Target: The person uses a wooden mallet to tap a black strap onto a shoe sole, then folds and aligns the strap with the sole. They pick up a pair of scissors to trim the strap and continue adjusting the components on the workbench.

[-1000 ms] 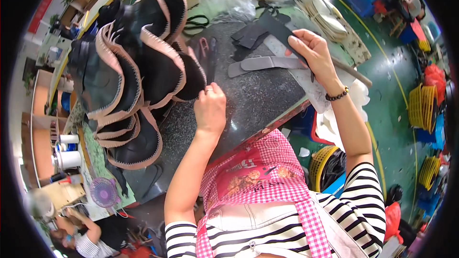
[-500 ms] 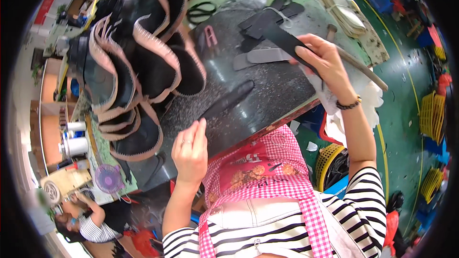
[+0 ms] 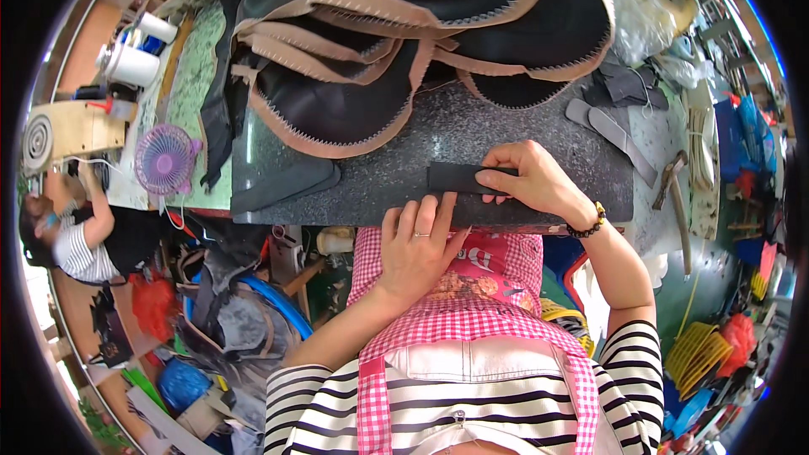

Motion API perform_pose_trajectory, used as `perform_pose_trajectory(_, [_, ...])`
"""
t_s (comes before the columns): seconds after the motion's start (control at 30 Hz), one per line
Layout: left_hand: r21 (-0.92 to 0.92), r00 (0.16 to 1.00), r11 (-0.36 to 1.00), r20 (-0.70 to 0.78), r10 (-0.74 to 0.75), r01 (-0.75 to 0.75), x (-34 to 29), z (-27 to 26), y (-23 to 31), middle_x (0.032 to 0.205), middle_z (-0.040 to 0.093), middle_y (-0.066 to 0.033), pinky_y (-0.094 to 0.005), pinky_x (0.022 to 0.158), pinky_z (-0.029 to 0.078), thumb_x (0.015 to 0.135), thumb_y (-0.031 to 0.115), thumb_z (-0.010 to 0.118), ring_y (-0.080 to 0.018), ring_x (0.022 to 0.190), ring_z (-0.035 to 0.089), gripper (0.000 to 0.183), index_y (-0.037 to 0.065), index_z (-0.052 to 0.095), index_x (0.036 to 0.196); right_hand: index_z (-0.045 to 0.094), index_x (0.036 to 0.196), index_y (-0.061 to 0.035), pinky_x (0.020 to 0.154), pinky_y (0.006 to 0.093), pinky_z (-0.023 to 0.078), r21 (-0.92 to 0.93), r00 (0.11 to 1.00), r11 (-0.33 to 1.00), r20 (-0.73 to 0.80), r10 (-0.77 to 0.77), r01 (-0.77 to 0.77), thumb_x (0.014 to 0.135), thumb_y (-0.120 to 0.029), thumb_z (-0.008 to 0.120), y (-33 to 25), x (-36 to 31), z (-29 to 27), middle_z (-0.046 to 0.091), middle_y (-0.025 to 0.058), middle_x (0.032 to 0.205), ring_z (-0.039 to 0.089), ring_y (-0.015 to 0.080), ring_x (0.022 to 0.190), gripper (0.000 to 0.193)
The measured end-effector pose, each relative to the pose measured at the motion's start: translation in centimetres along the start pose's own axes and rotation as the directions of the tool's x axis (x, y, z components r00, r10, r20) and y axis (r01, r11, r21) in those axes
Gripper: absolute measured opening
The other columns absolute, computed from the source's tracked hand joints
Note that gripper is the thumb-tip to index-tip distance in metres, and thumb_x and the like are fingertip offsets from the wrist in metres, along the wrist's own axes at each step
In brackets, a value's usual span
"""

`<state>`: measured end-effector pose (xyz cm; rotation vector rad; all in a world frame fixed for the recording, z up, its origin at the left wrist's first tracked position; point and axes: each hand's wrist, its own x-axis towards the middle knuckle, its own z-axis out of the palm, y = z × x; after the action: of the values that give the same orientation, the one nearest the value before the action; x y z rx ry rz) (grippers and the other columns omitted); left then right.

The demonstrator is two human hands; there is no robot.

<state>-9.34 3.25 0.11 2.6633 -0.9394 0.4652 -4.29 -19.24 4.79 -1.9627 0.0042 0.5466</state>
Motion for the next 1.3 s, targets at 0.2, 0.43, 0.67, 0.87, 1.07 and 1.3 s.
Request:
perform_pose_trajectory(0.2, [-0.069,0.994,0.993,-0.068,0.091,-0.096,-0.8,1.0,-1.1,0.132,0.047,-0.0100,-0.0423,0.098,0.042,0.084,0.032,0.073,-0.0261,0.120,0.047,0.053,0.006,0.061,0.127,0.070,0.092,0.0027,0.060,0.0269,0.055,-0.006,0.998,0.998,0.009,0.064,-0.064,0.090,-0.017,0.068,0.1,0.1,0.0,0.073,0.0083,0.073,0.070,0.0129,0.064,0.020])
perform_pose_trajectory(0.43, [-0.114,0.987,0.982,0.044,0.157,-0.151,0.3,0.9,-1.4,0.142,0.050,-0.0177,-0.0446,0.111,0.038,0.080,0.025,0.074,-0.0319,0.129,0.051,0.059,0.001,0.054,0.130,0.070,0.087,0.0029,0.059,0.0263,0.054,-0.074,0.996,0.993,-0.026,0.088,-0.090,0.089,-0.016,0.070,-0.7,-0.1,-0.1,0.071,0.0061,0.071,0.069,0.0121,0.064,0.019])
perform_pose_trajectory(0.67, [-0.180,0.981,0.969,0.061,0.184,-0.170,2.4,-0.5,-1.5,0.129,0.058,-0.0168,-0.0460,0.107,0.043,0.082,0.037,0.074,-0.0321,0.119,0.055,0.065,0.002,0.055,0.134,0.071,0.085,0.0017,0.059,0.0272,0.052,-0.081,0.934,0.966,-0.287,0.213,-0.245,0.084,-0.018,0.073,1.9,-6.0,-3.4,0.071,0.0069,0.068,0.067,0.0115,0.063,0.020])
perform_pose_trajectory(0.87, [-0.021,0.968,0.978,0.138,0.210,-0.209,3.7,-0.6,-0.3,0.112,0.060,-0.0162,-0.0469,0.105,0.044,0.083,0.048,0.070,-0.0313,0.103,0.057,0.068,0.016,0.055,0.141,0.070,0.081,-0.0018,0.060,0.0360,0.052,-0.344,0.938,0.908,-0.324,0.125,-0.240,0.082,-0.026,0.073,1.8,-5.4,-3.4,0.069,0.0126,0.070,0.067,0.0243,0.060,0.024])
perform_pose_trajectory(1.07, [0.024,0.956,0.973,0.194,0.220,-0.228,3.9,-0.6,-0.2,0.113,0.057,-0.0160,-0.0490,0.105,0.044,0.086,0.043,0.067,-0.0306,0.096,0.057,0.059,0.019,0.056,0.139,0.055,0.098,-0.0017,0.082,0.0447,0.050,-0.732,0.865,0.664,-0.423,-0.270,-0.150,0.069,-0.038,0.081,0.6,-6.7,-1.8,0.065,0.0176,0.113,0.064,0.0329,0.103,0.053])
perform_pose_trajectory(1.3, [0.117,0.910,0.930,0.279,0.306,-0.348,4.7,-1.5,-0.7,0.120,0.060,-0.0125,-0.0451,0.102,0.046,0.085,0.014,0.062,-0.0293,0.097,0.059,0.050,0.015,0.059,0.136,0.055,0.091,-0.0036,0.115,0.0502,0.029,-0.666,0.939,0.738,-0.176,-0.297,0.109,0.082,-0.039,0.074,2.6,-10.6,0.5,0.053,0.0184,0.140,0.048,0.0320,0.134,0.041])
